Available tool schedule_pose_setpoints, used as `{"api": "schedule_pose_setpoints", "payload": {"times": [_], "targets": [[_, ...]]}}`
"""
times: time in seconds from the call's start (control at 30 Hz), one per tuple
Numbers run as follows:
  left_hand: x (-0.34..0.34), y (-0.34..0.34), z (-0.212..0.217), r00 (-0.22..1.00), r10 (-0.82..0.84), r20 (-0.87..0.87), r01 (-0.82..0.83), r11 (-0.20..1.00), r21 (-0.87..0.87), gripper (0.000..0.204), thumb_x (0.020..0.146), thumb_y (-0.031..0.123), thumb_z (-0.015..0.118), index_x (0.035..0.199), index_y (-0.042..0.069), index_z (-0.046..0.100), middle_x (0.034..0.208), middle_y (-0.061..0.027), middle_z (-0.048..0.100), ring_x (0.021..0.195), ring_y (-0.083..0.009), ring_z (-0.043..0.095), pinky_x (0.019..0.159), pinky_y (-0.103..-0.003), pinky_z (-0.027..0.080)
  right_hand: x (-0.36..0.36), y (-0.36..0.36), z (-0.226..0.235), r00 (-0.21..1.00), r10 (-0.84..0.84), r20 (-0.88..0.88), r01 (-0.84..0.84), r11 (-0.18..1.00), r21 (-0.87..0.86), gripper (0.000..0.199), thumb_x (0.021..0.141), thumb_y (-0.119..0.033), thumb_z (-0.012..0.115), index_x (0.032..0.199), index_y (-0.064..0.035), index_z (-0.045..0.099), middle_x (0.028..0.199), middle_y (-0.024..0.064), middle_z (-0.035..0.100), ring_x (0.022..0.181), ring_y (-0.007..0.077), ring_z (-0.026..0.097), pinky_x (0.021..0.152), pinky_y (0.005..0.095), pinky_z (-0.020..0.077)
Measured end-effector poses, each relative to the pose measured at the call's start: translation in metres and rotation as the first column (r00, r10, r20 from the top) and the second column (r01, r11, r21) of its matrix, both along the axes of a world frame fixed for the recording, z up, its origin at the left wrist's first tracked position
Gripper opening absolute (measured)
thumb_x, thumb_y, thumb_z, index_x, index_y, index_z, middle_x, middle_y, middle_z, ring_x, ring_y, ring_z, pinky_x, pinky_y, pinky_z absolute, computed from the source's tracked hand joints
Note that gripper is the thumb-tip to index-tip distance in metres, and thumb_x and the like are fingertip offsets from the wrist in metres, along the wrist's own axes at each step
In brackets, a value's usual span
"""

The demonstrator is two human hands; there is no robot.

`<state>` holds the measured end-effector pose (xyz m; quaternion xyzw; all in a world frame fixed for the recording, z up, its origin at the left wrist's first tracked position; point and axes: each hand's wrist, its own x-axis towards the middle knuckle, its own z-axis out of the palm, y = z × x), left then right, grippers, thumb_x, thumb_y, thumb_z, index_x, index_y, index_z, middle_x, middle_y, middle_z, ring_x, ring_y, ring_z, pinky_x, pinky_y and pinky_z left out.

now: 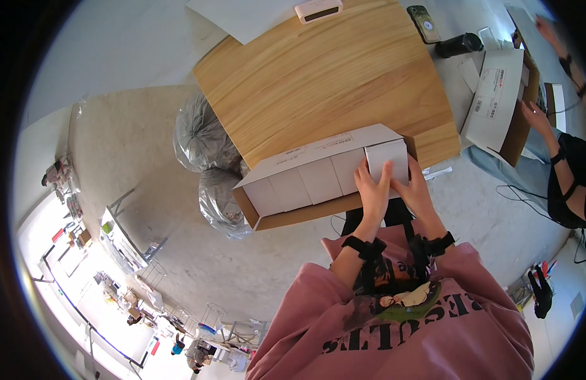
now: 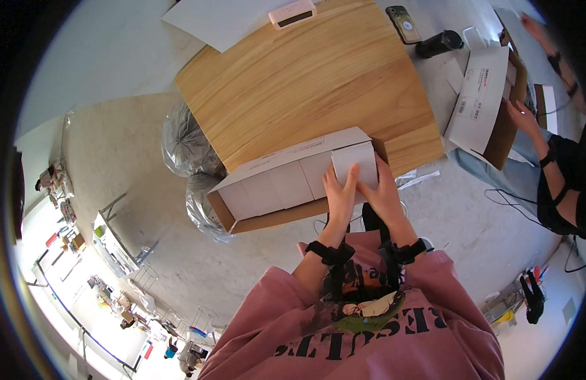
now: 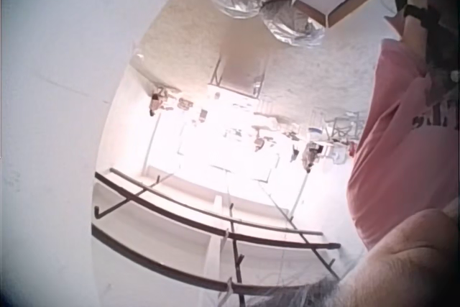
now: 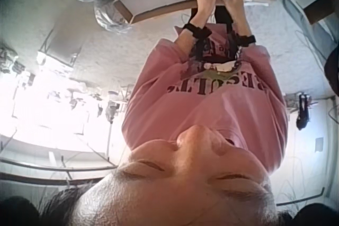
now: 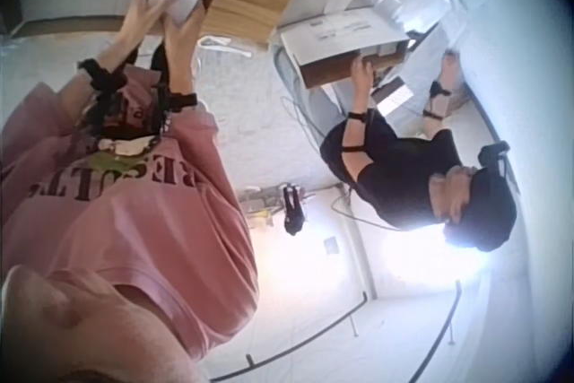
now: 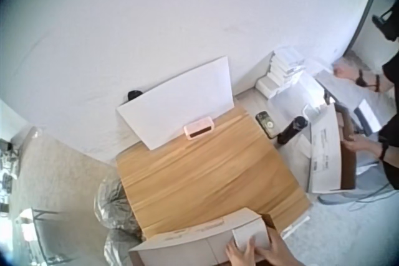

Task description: The person places rectangular white boxes into a larger cardboard shipping carton by hand, then carries the filled carton to another table to continue packing.

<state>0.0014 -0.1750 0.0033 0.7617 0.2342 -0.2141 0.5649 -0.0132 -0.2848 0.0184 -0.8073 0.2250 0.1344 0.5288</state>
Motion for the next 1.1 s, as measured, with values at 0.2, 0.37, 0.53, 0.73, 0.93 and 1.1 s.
{"api": "schedule_pose_setpoints", "payload": {"times": [0.2,0.37,0.53,0.73,0.93,1.1], "targets": [[-0.005,-0.001,-0.009,0.999,0.02,-0.033,-0.018,0.997,0.069,0.06,0.087,0.033,0.06,0.127,-0.005,0.038,0.12,-0.0229,0.04,0.112,-0.0354,0.041,0.096,-0.041,0.035,-0.006,0.008,0.003,0.983,0.139,0.116,-0.107,0.962,-0.251,0.066,0.076,-0.004,0.061,0.135,0.0011,0.03,0.128,0.0243,0.043,0.118,0.0388,0.044,0.097,0.0402,0.0383],[-0.006,-0.007,-0.001,0.995,0.1,0.007,-0.1,0.992,0.073,0.047,0.085,0.015,0.06,0.125,-0.002,0.044,0.118,-0.0215,0.041,0.111,-0.0336,0.043,0.095,-0.038,0.036,-0.007,0.02,0.009,0.978,0.179,0.107,-0.126,0.916,-0.38,0.062,0.077,0.002,0.054,0.135,-0.0001,0.031,0.13,0.0236,0.042,0.118,0.0391,0.044,0.094,0.0404,0.0414],[-0.007,-0.006,-0.014,0.998,-0.069,0.004,0.068,0.991,0.114,0.045,0.082,0.008,0.058,0.125,-0.001,0.045,0.115,-0.021,0.046,0.107,-0.0348,0.048,0.092,-0.039,0.04,-0.019,0.021,-0.003,0.953,0.301,-0.031,-0.285,0.858,-0.427,0.053,0.077,-0.002,0.055,0.127,0.0041,0.038,0.131,0.0239,0.041,0.117,0.038,0.045,0.091,0.0396,0.0447],[-0.01,-0.009,-0.018,0.996,-0.083,0.028,0.078,0.986,0.147,0.041,0.081,0.002,0.053,0.121,-0.001,0.049,0.11,-0.0215,0.053,0.104,-0.0339,0.054,0.089,-0.039,0.043,-0.025,0.019,-0.018,0.924,0.383,0.004,-0.347,0.843,-0.411,0.049,0.077,-0.007,0.057,0.123,0.0033,0.042,0.131,0.0224,0.041,0.118,0.0359,0.045,0.09,0.0379,0.0461],[-0.008,0.012,-0.022,0.998,0.021,0.053,-0.022,1.0,0.017,0.031,0.08,-0.002,0.052,0.111,-0.001,0.054,0.097,-0.0148,0.059,0.091,-0.0265,0.059,0.081,-0.035,0.047,-0.009,0.015,-0.035,0.827,0.561,-0.023,-0.514,0.739,-0.435,0.043,0.079,-0.008,0.054,0.12,-0.0026,0.046,0.135,0.0205,0.038,0.125,0.0356,0.039,0.094,0.0404,0.0432],[-0.003,0.029,-0.023,0.993,-0.084,0.083,0.081,0.996,0.033,0.03,0.079,-0.003,0.053,0.109,0.0,0.053,0.095,-0.0133,0.056,0.085,-0.0229,0.057,0.076,-0.034,0.048,-0.014,0.021,-0.056,0.836,0.54,-0.097,-0.501,0.681,-0.534,0.039,0.079,-0.008,0.052,0.117,-0.0029,0.049,0.138,0.0202,0.035,0.127,0.0386,0.035,0.097,0.0437,0.0404]]}}
